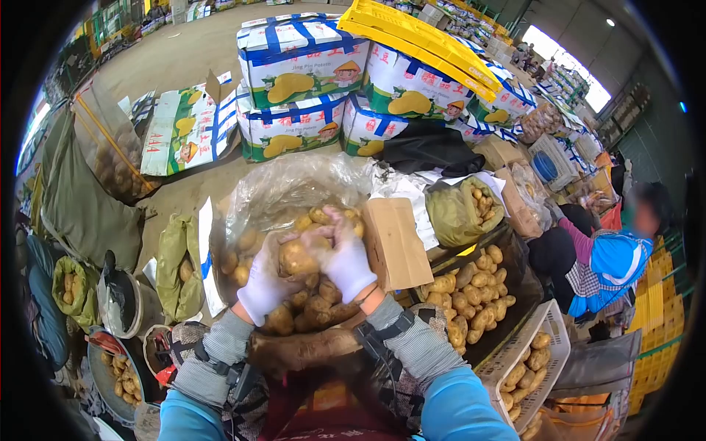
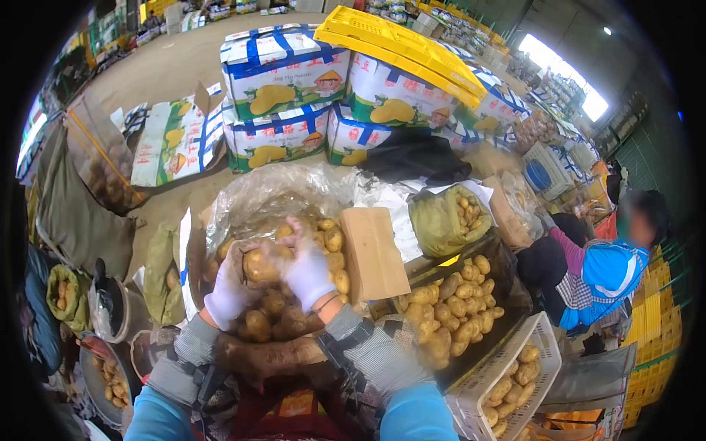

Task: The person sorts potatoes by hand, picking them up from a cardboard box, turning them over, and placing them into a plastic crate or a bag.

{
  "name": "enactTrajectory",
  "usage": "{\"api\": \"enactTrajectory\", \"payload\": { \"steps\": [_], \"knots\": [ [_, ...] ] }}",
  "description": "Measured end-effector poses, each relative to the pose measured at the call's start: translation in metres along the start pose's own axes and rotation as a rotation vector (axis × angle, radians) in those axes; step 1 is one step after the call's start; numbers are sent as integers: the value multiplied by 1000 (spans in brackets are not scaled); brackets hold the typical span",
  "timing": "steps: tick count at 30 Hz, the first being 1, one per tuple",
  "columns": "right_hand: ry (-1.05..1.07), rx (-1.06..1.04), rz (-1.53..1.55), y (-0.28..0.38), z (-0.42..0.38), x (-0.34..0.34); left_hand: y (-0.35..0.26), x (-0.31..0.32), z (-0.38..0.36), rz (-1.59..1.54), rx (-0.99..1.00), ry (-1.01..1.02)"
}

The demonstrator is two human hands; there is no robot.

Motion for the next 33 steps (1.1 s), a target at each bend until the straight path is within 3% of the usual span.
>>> {"api": "enactTrajectory", "payload": {
  "steps": [4, 6, 7, 8, 11, 13, 16, 19, 20, 21, 23, 25, 27, 29, 30, 33],
  "knots": [
    [-53, 636, 516, -3, 17, -36, 0, 0, -2, -118, 185, -9],
    [317, 791, 614, -7, 8, -29, 0, -2, -1, -75, 231, -2],
    [379, 767, 691, -8, 0, -21, 0, -3, 0, -54, 257, 2],
    [443, 746, 768, -10, -7, -13, 0, -2, 1, -213, 151, 0],
    [414, 382, 528, 32, -5, -23, -5, -1, 2, -634, -212, 0],
    [385, 367, 606, 33, -1, -21, -1, 2, 1, -851, -505, -20],
    [364, 508, 709, 12, 2, -27, 5, 6, 0, -863, -468, 23],
    [294, 393, 608, 7, 4, -16, -4, 4, 5, -770, -285, 4],
    [311, 226, 582, 15, 0, -10, -11, 1, 5, -700, -295, -5],
    [350, -27, 275, 13, 1, -7, -6, -2, 3, -753, -344, -14],
    [400, -30, -61, 34, -6, -12, 13, -4, -4, -864, -463, 35],
    [324, -348, -226, 27, -12, -7, -5, 0, 0, -831, -406, 59],
    [334, -144, -250, 39, -17, -15, 5, -1, -1, -876, -367, 12],
    [327, -155, -235, 47, -15, -28, 6, -2, 1, -66, 177, 119],
    [308, -97, -178, 50, -18, -40, 12, 0, 3, 22, 191, 139],
    [166, -86, -45, 58, -33, -101, 9, 7, 7, -267, -73, 188]
  ]
}}
Point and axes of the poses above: each hand's wrist, its own z-axis towards the middle knuckle, its own x-axis out of the palm, y = z × x, the point moved 4 cm from there along z, towards the middle knuckle, and after that the axes turned 1 degree about -y, right-handed, at the moved point
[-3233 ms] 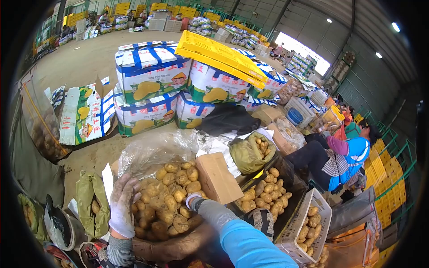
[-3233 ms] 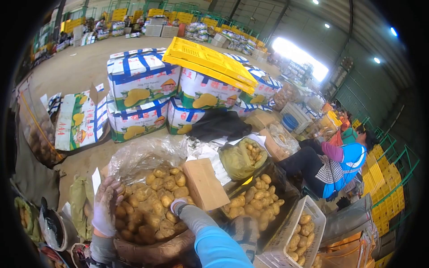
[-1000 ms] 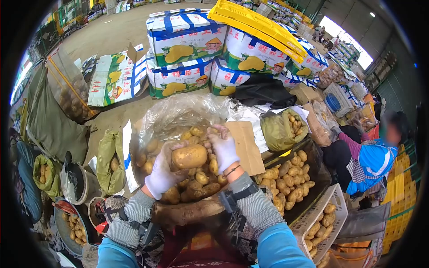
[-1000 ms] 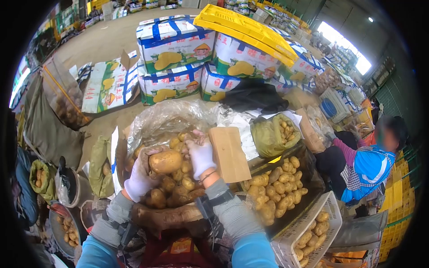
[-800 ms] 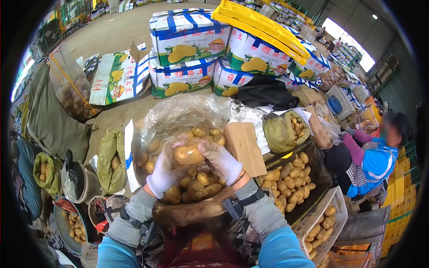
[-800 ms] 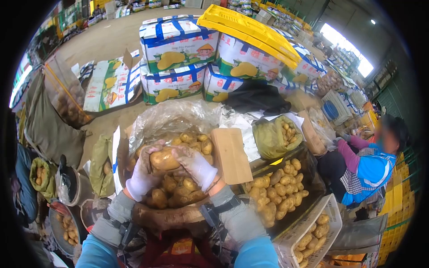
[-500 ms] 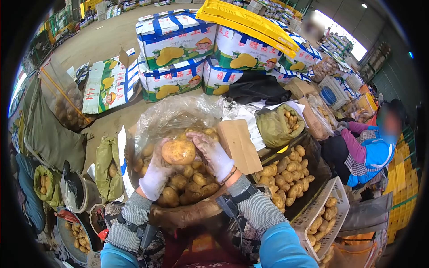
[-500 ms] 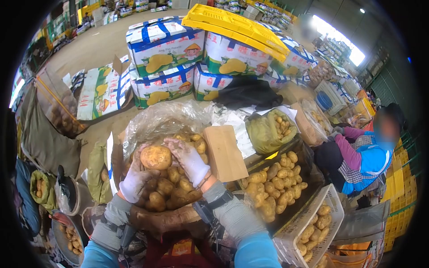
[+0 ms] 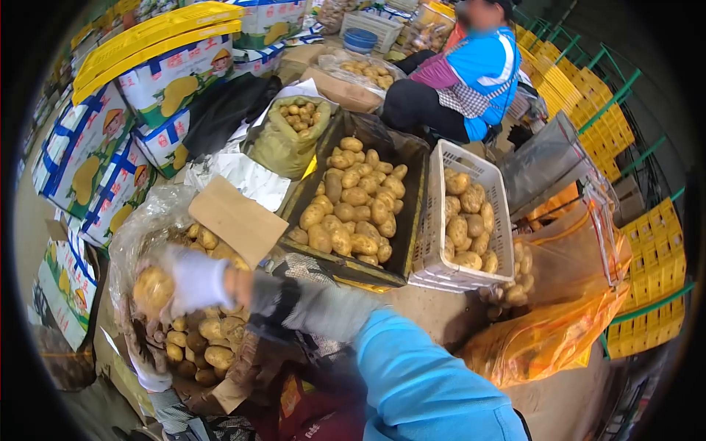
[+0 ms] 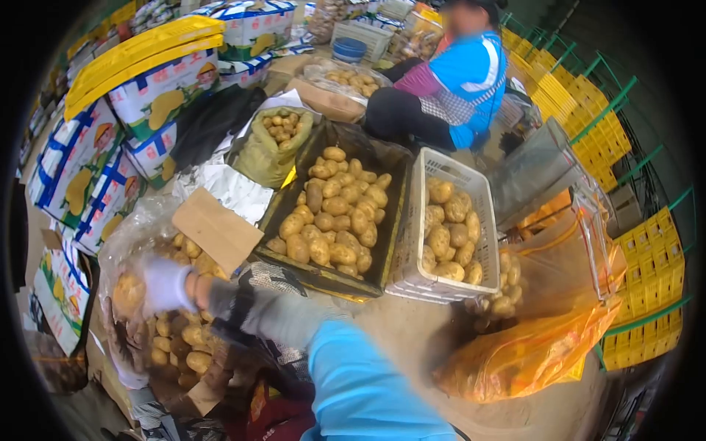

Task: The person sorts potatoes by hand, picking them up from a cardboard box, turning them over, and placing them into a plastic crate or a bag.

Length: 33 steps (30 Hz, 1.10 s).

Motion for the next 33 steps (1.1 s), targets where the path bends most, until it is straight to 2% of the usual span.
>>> {"api": "enactTrajectory", "payload": {
  "steps": [2, 4, 6, 8, 9, 10, 11, 12, 13, 14, 15, 17, 19, 20, 22, 24, 25, 26, 27, 28, 29, 30, 31, 32, 33],
  "knots": [
    [-157, -81, 64, -10, -32, -66, 6, -4, -4, -368, -247, 34],
    [-243, 90, 202, -16, -95, -149, 11, -1, -8, -169, -124, -29],
    [-449, 339, -24, -41, -163, -206, 9, -7, -9, -211, -164, 70],
    [-512, 612, -267, -91, -236, -239, 22, -10, -10, -353, -167, 20],
    [-458, 841, -386, -130, -273, -244, 20, -9, -11, -458, -233, 44],
    [-369, 910, -523, -170, -309, -248, 18, -9, -13, -563, -299, 67],
    [-308, 993, -558, -206, -343, -246, 16, -3, -15, -353, -211, 53],
    [-333, 1064, -451, -235, -370, -247, 17, -3, -14, -408, -253, 35],
    [-454, 1039, -428, -241, -379, -248, 17, -5, -13, -464, -290, 14],
    [-617, 1100, -350, -246, -383, -255, 17, -8, -13, -519, -326, -11],
    [-711, 978, -304, -246, -376, -266, 13, -7, -14, -385, -239, 7],
    [-859, 768, -227, -224, -337, -284, 6, -9, -13, -405, -215, -45],
    [-935, 560, -240, -161, -274, -297, 10, -23, -9, -420, -190, -36],
    [-943, 442, -266, -140, -243, -298, 2, -23, -9, -529, -216, -60],
    [-856, 282, -215, -107, -177, -289, -4, -32, -12, -608, -165, -57],
    [-626, 245, -46, -85, -103, -252, -17, -38, -18, -419, -75, -143],
    [-492, 259, -136, -72, -63, -218, -21, -41, -19, -295, -53, -182],
    [-367, 267, -235, -58, -28, -176, -19, -49, -19, -329, -56, -199],
    [-150, 177, -495, -63, -1, -146, -32, -48, -19, -495, -153, -210],
    [36, 36, -730, -69, 25, -116, -34, -51, -18, -480, -158, -249],
    [147, 165, -520, -71, 46, -74, -35, -53, -18, -434, -121, -254],
    [247, 203, -533, -80, 63, -37, -35, -55, -18, -389, -85, -251],
    [385, 342, -504, -84, 72, 1, -34, -58, -18, -438, -80, -268],
    [589, 394, -373, -145, 79, 37, -35, -61, -19, -487, -76, -283],
    [779, 432, -516, -131, 80, 70, -35, -64, -19, -537, -70, -298]
  ]
}}
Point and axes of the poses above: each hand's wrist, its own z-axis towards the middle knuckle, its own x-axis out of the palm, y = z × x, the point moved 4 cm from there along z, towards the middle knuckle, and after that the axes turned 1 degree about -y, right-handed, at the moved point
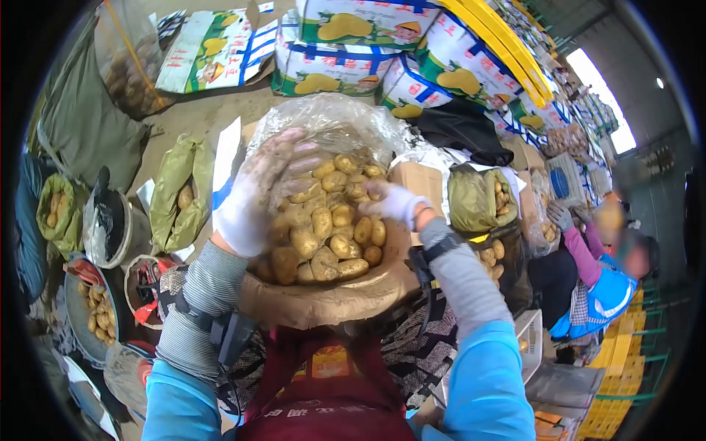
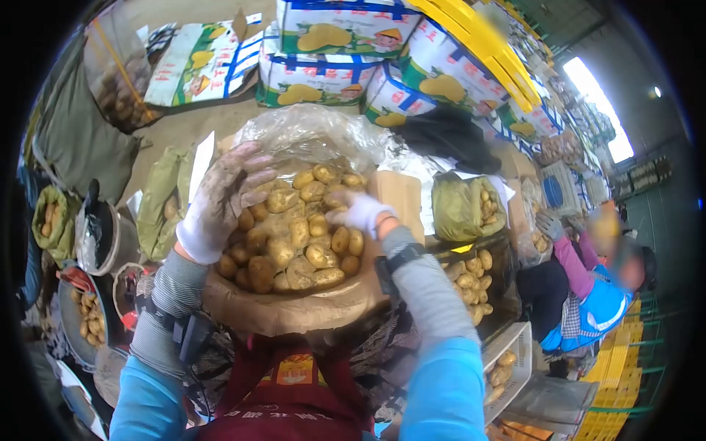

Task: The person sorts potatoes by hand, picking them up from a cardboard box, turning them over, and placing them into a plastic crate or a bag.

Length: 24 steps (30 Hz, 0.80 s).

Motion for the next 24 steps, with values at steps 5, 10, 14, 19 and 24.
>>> {"api": "enactTrajectory", "payload": {
  "steps": [5, 10, 14, 19, 24],
  "knots": [
    [506, 284, -625, -50, 93, 156, -8, -10, 8, -183, 21, -19],
    [490, 293, -534, -64, 96, 169, -15, -12, 7, -315, -66, -57],
    [233, 316, 255, -81, 78, 130, -9, -9, 11, -77, -130, -56],
    [89, 211, 747, 24, 6, 46, 29, 7, 12, 593, -133, 113],
    [-36, 81, 927, 60, -55, 13, 60, 24, 9, 505, -283, 115]
  ]
}}
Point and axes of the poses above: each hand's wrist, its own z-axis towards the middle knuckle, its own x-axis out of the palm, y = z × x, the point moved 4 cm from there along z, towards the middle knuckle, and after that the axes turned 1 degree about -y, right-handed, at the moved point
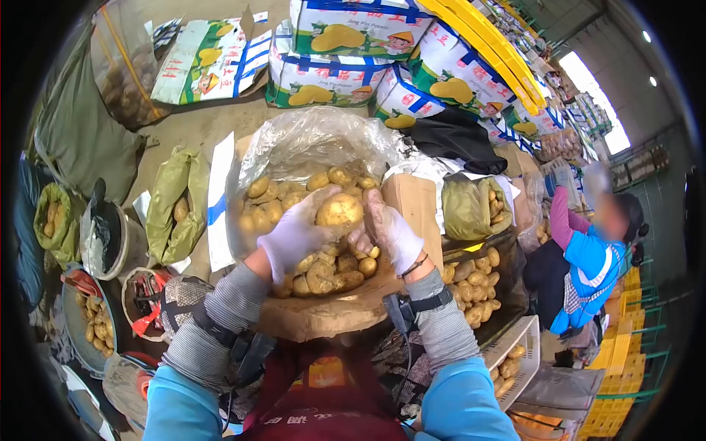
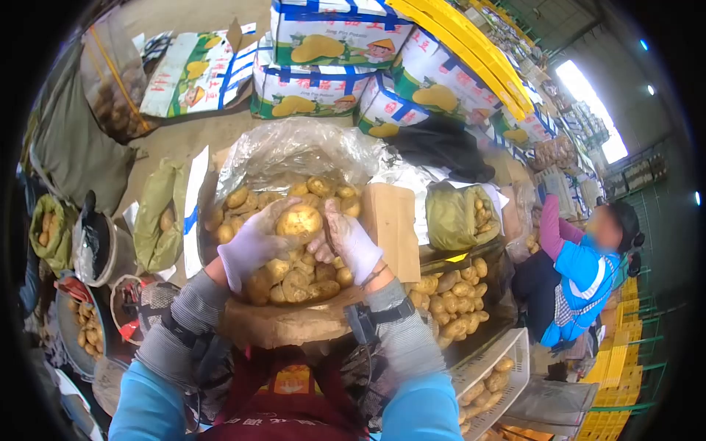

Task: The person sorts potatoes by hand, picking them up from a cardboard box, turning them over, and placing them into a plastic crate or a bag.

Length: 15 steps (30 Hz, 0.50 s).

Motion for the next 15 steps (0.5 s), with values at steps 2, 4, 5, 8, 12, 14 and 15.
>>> {"api": "enactTrajectory", "payload": {
  "steps": [2, 4, 5, 8, 12, 14, 15],
  "knots": [
    [-134, -242, -119, -6, -1, 4, 2, 3, 0, -206, -145, 27],
    [-324, -424, -447, -10, -7, 9, 18, 12, 5, -382, -78, 112],
    [-443, -482, -715, -8, -10, 10, 23, 14, 6, -473, -43, 154],
    [-446, -424, -607, -12, -6, 1, 10, 18, -1, -376, -125, 163],
    [-599, -757, -389, -14, 12, -29, 10, 9, 5, -407, -34, 112],
    [-629, -779, -335, -23, 22, -48, 13, 4, 9, -341, 43, 65],
    [-612, -660, -230, -22, 21, -46, 13, 2, 10, -307, 81, 43]
  ]
}}
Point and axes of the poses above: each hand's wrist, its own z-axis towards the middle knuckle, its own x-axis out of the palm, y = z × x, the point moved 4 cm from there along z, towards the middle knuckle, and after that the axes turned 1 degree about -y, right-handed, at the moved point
